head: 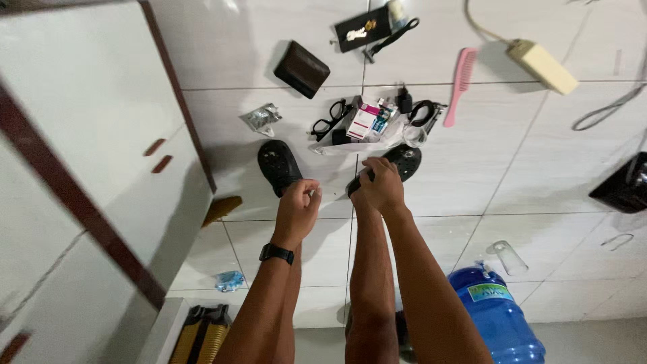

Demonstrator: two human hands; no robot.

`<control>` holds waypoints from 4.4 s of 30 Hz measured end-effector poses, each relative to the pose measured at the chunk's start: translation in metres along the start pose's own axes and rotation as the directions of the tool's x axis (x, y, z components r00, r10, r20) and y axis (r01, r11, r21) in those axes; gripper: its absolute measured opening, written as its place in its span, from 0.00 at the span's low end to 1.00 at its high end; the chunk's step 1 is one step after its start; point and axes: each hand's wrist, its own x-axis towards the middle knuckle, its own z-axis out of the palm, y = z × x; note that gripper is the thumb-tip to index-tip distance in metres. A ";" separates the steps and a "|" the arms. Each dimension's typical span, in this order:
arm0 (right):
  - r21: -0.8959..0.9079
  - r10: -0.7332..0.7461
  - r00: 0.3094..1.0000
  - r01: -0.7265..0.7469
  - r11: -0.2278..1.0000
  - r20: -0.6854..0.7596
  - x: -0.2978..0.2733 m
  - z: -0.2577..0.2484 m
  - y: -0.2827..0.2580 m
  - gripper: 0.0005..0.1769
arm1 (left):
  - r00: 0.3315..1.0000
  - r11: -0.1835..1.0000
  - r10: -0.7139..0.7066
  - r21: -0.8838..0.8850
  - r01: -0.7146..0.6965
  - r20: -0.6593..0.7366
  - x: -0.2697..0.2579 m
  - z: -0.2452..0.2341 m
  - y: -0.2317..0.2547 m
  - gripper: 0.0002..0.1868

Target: The person sweeps the top of a brown cabinet with a broom and then places a spray can, a white bottle, a black card holder, a black hat, and eyeglasses onto the cleaned surface.

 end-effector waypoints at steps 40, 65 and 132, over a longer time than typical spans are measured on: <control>0.981 0.343 0.928 -0.181 0.064 0.149 0.085 0.041 0.071 0.21 | 0.968 0.947 0.011 -0.312 0.070 0.252 0.155 0.104 0.003 0.18; 0.316 0.211 0.869 -0.067 0.946 -0.449 0.106 0.034 0.116 0.35 | 0.828 0.888 0.339 0.443 -0.125 -0.446 0.204 0.064 -0.013 0.42; -0.542 -0.487 0.869 0.451 0.709 0.085 0.278 -0.008 -0.002 0.29 | 0.768 0.944 0.226 0.329 -0.021 -0.599 0.193 0.025 -0.019 0.25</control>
